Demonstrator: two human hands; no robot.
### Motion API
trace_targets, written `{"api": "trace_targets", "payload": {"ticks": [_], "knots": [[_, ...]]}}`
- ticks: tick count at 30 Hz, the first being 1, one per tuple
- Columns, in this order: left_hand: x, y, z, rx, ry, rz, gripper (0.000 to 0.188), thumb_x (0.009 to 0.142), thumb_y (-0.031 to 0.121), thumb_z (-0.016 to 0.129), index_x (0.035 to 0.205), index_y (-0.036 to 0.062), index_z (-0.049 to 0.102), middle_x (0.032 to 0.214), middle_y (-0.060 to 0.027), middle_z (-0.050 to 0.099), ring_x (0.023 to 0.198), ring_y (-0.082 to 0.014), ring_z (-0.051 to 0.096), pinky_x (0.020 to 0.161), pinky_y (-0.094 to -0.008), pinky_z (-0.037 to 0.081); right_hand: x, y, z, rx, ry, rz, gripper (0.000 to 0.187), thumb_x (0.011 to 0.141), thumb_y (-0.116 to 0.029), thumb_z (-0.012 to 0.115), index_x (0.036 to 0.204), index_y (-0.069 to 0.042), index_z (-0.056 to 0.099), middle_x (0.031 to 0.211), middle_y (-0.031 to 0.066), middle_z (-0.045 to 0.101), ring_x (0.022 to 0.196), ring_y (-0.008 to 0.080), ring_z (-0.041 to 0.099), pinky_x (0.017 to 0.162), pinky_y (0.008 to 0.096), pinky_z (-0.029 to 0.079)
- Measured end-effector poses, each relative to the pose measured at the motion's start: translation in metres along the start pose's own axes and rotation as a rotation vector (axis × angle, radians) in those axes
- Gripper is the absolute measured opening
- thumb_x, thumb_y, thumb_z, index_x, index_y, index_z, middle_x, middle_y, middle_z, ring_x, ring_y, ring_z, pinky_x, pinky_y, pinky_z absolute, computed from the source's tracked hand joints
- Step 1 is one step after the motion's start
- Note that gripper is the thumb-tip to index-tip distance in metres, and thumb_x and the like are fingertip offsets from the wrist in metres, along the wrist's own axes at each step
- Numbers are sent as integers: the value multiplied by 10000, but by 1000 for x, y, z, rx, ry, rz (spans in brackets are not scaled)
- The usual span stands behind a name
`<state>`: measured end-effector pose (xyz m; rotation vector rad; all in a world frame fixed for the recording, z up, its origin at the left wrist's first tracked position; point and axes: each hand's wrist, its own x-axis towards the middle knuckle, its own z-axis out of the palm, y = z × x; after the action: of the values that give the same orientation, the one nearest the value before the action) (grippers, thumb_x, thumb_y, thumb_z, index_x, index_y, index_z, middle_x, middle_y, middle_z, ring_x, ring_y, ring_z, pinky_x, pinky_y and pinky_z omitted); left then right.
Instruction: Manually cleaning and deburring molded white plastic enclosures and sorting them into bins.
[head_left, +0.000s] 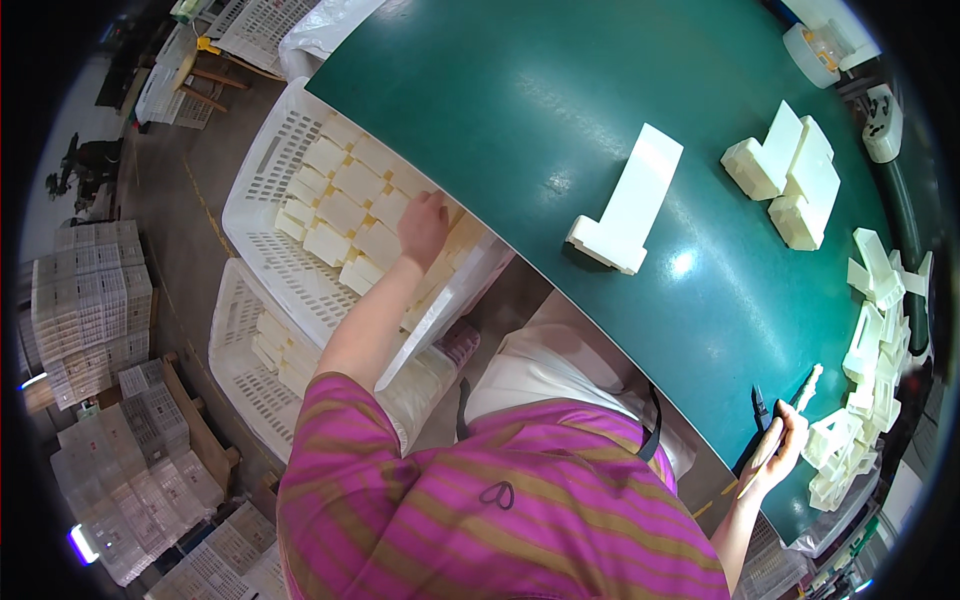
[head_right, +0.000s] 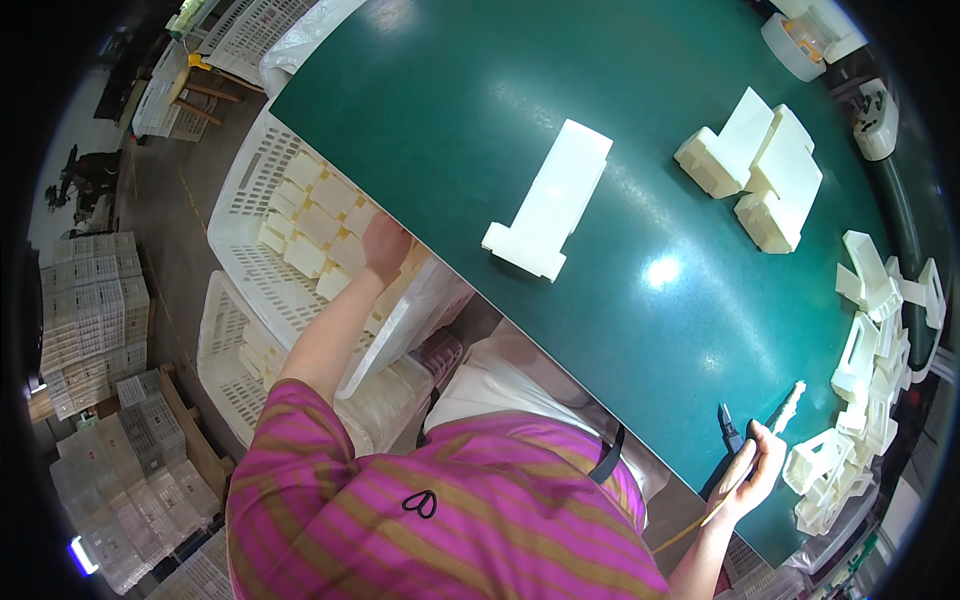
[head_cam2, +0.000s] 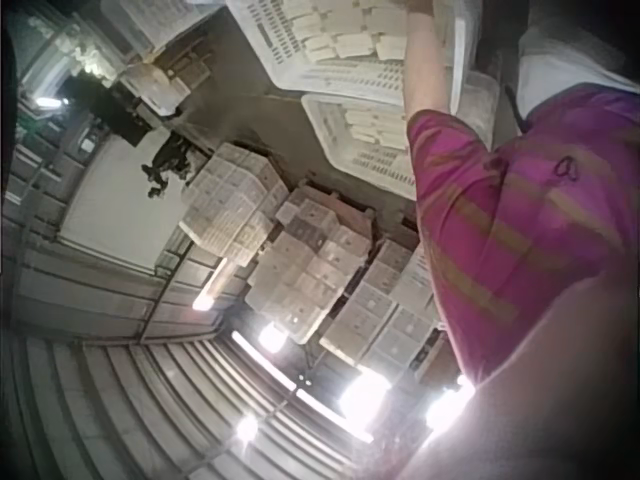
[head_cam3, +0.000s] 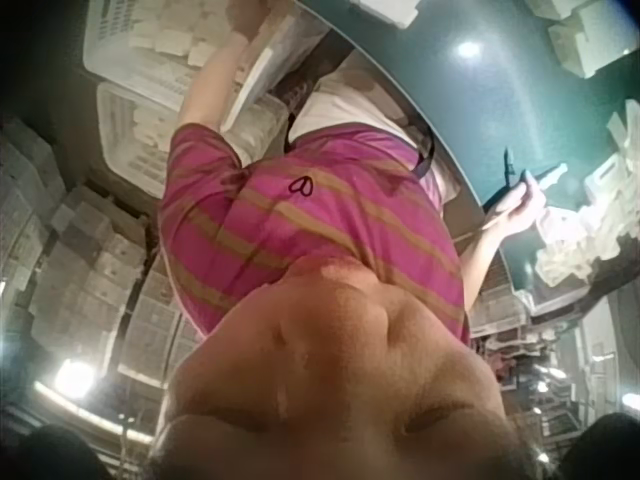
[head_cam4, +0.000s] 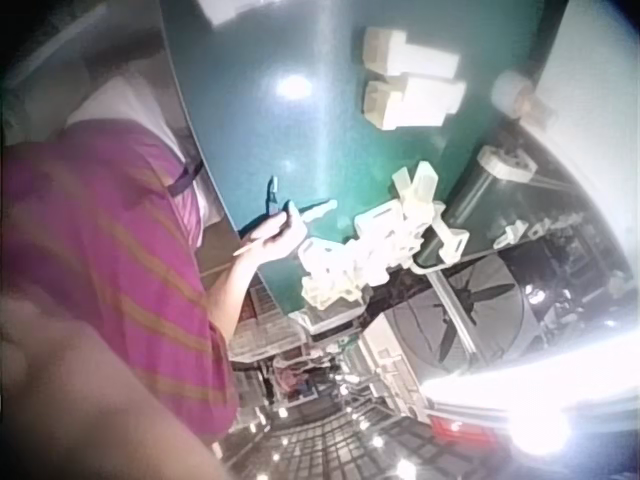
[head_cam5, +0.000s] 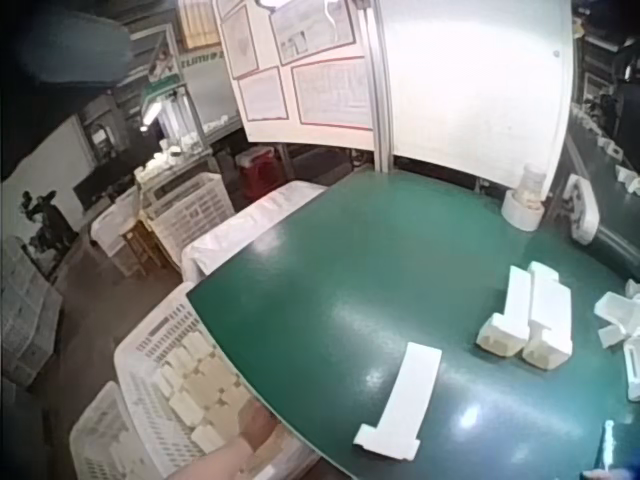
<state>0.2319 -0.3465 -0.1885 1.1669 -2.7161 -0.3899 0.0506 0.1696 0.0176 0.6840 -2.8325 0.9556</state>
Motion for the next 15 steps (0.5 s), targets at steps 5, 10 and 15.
{"api": "trace_targets", "payload": {"ticks": [5,10,15], "knots": [[-1,-18,2,3,-13,-7,296,838,109,516,1125,104,592,975,-124,586,850,-331,603,704,-442,497,-1,1,0,0,0,7,162,918,18,461,1035,25,574,1014,93,564,951,155,534,895,279,403],[1,-15,3,13,-18,-30,282,853,111,515,1126,105,584,1009,-123,576,847,-331,606,704,-438,495,-2,3,0,23,4,17,162,926,10,460,1048,21,567,1027,91,562,963,153,532,904,279,402],[-2,-13,1,10,-69,-19,290,849,118,537,1135,108,585,1003,-121,576,855,-327,604,714,-432,494,-2,4,0,19,-2,12,162,926,12,458,1046,21,567,1030,92,561,969,156,533,911,280,399]]}}
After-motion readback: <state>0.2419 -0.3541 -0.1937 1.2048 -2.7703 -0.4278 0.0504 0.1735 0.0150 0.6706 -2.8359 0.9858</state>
